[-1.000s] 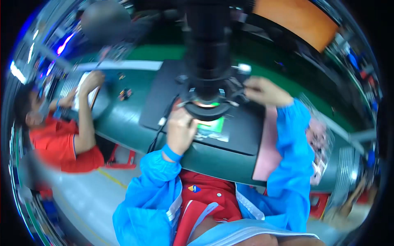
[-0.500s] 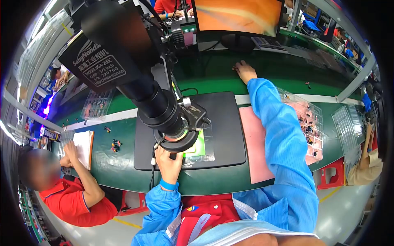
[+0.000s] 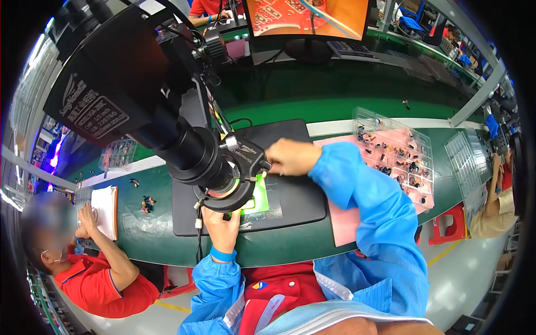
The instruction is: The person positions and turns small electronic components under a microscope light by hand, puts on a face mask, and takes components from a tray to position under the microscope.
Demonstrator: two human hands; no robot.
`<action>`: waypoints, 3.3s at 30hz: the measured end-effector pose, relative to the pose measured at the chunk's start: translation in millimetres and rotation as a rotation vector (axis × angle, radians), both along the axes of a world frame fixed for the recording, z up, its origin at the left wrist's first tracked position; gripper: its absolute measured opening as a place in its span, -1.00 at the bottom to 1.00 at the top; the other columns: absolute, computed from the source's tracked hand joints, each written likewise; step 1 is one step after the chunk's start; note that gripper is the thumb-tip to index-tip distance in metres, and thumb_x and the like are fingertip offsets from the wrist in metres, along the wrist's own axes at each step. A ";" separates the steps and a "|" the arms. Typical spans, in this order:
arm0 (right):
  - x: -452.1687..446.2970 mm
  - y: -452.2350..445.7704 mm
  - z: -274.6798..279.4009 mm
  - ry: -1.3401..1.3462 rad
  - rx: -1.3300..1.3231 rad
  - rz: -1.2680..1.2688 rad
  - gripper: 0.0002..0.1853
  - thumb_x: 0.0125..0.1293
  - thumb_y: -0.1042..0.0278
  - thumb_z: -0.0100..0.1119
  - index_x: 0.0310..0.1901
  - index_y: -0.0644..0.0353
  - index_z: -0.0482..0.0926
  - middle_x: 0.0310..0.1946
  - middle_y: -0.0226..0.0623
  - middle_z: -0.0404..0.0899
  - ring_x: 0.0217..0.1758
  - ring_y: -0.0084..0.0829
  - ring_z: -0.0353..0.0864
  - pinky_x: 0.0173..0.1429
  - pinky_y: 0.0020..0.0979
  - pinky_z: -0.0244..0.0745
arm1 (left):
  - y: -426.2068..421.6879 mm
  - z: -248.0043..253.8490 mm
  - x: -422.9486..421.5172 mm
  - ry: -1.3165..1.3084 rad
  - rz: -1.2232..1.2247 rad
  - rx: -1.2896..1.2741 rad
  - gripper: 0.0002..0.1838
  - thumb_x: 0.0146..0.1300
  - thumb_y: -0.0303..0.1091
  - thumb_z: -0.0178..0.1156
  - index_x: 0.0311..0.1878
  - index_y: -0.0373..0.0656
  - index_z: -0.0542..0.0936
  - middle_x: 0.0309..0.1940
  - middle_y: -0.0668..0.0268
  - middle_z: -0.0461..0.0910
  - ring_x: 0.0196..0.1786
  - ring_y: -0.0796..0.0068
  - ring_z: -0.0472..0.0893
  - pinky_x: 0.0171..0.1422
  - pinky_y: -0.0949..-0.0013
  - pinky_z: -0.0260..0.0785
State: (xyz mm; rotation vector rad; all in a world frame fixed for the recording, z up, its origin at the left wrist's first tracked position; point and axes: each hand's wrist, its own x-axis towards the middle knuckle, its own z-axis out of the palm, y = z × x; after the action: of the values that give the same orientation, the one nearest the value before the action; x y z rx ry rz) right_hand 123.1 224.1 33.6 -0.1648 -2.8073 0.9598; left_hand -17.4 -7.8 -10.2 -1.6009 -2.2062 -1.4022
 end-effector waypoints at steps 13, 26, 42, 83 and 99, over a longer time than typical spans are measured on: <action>10.3 -23.8 16.8 0.007 -0.181 0.048 -0.86 0.18 0.36 0.19 -0.36 0.27 0.53 -0.59 -0.18 0.57 -0.52 -0.33 0.60 -0.40 -0.30 0.42 | -3.6 11.5 0.5 -0.037 0.022 -0.110 -0.78 0.03 -0.51 0.31 -0.20 -0.25 0.64 -0.23 0.11 0.63 -0.13 0.06 0.57 0.03 0.18 0.37; -0.4 -32.0 14.6 -0.023 -0.435 0.020 -0.71 0.24 0.30 0.24 -0.12 0.30 0.47 -0.42 -0.30 0.53 -0.33 -0.50 0.48 -0.15 -0.39 0.47 | -32.1 64.3 -85.2 0.290 0.252 -0.149 -0.73 0.10 -0.44 0.27 -0.08 -0.14 0.60 -0.21 0.20 0.56 -0.22 0.24 0.57 -0.12 0.24 0.43; -15.4 -75.9 0.3 0.181 0.062 -0.123 -0.80 0.10 0.46 0.11 -0.19 0.20 0.55 -0.23 0.00 0.58 -0.13 0.04 0.54 -0.10 -0.08 0.47 | -0.8 10.0 14.9 0.053 0.107 -0.127 -0.85 0.01 -0.47 0.32 -0.31 -0.23 0.63 -0.30 0.10 0.60 -0.16 0.04 0.55 0.02 0.12 0.36; 15.9 -35.4 6.2 -0.144 -0.028 0.063 -0.79 0.02 0.47 0.31 -0.34 0.25 0.47 -0.39 -0.15 0.51 -0.20 -0.08 0.54 -0.17 -0.16 0.41 | -1.6 17.0 11.3 0.061 0.058 -0.139 -0.77 0.05 -0.50 0.30 -0.18 -0.28 0.64 -0.31 0.12 0.63 -0.27 0.15 0.59 -0.11 0.23 0.40; -4.0 -36.7 1.7 -0.142 -0.911 0.069 -0.53 0.29 0.46 0.17 0.21 0.26 0.30 -0.01 -0.24 0.55 -0.06 -0.49 0.55 0.06 -0.44 0.49 | -25.7 60.1 -58.0 0.172 0.088 -0.133 -0.80 0.15 -0.47 0.24 -0.14 -0.24 0.55 -0.25 0.15 0.58 -0.20 0.18 0.59 -0.07 0.26 0.41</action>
State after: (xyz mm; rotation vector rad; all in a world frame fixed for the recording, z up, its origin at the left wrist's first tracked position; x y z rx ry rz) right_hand 119.2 187.4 35.3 -0.2476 -2.2604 2.2341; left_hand -75.5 -33.5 49.9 -1.5753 -2.2792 -1.0732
